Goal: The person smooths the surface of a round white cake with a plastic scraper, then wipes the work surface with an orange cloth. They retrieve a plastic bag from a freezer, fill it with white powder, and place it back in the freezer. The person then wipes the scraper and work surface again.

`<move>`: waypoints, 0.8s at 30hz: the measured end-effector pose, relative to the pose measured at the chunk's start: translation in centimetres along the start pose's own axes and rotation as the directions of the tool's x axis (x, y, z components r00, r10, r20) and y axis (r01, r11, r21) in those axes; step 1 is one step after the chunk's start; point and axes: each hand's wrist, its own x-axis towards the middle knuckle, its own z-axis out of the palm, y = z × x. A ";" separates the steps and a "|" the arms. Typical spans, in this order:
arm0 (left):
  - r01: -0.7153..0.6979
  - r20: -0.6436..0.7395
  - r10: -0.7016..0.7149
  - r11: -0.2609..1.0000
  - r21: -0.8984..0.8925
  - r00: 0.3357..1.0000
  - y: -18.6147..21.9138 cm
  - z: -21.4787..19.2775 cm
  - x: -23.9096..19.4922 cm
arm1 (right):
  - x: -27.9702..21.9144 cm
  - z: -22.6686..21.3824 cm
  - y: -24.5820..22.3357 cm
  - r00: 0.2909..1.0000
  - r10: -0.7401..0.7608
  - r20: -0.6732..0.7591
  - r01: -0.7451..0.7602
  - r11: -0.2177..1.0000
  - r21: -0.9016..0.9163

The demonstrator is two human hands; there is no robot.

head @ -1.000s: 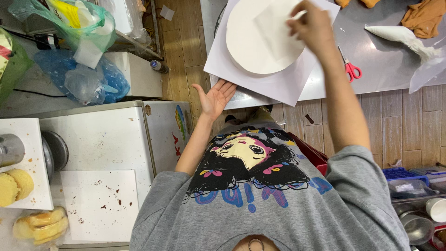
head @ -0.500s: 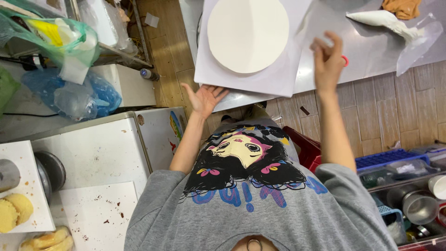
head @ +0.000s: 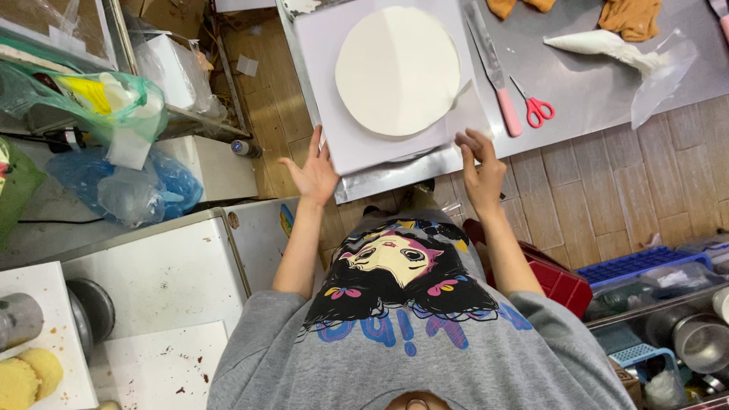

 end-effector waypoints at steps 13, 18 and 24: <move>0.054 0.093 -0.044 0.994 -0.099 0.995 -2.6 -2.6 0.9 | 0.0 2.3 0.0 1.000 -0.007 0.029 0.004 0.996 0.085; 0.168 0.047 -0.165 0.983 -0.069 0.985 -3.5 -0.8 1.1 | -0.4 2.8 -0.3 0.998 -0.017 0.053 0.013 0.997 0.081; 0.279 0.029 -0.279 0.936 -0.215 0.960 -5.6 0.8 -0.1 | -1.6 3.0 -0.2 0.998 0.030 0.049 -0.033 0.998 0.051</move>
